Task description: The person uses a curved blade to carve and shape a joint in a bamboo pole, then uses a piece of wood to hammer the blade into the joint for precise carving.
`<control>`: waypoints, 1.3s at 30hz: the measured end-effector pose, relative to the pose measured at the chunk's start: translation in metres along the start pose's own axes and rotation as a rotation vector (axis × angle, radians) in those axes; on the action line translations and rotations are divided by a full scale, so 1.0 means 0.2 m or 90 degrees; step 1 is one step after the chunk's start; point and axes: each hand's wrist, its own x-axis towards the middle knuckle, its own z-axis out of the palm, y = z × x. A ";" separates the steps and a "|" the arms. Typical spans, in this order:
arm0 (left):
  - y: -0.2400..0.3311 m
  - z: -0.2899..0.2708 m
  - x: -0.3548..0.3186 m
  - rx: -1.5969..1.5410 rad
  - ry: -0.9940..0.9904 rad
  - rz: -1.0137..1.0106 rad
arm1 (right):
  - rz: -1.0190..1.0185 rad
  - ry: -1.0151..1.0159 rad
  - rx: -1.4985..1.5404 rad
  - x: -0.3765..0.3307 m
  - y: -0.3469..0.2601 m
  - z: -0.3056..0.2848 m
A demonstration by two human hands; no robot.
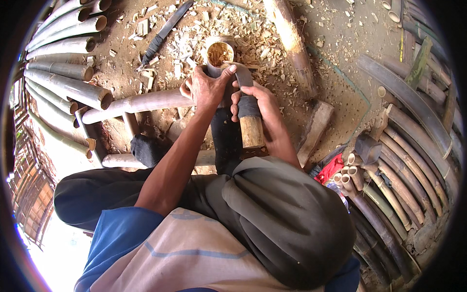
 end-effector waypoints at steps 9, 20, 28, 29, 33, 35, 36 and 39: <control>0.02 -0.01 -0.01 -0.015 -0.016 0.031 | 0.034 -0.020 -0.012 0.00 -0.04 -0.06; 0.14 0.11 -0.01 0.046 0.112 -0.040 | -0.048 -0.010 -0.194 0.09 -0.12 -0.17; 0.02 -0.03 0.13 -0.455 0.111 -0.043 | -0.127 -0.073 -0.345 -0.02 -0.38 -0.16; 0.01 -0.03 0.19 -0.556 0.040 -0.111 | -0.133 -0.095 -0.422 0.03 -0.44 -0.18; 0.09 -0.06 0.25 -0.597 0.050 -0.103 | -0.223 -0.002 -0.974 0.15 -0.68 -0.07; 0.12 -0.06 0.26 -0.617 0.003 -0.125 | -0.444 -0.023 -1.257 0.23 -0.73 -0.06; 0.13 -0.07 0.26 -0.596 -0.008 -0.116 | -0.511 -0.007 -1.443 0.26 -0.74 -0.02; 0.16 -0.04 0.25 -0.529 -0.047 -0.108 | -0.827 -0.039 -1.645 0.34 -0.77 -0.04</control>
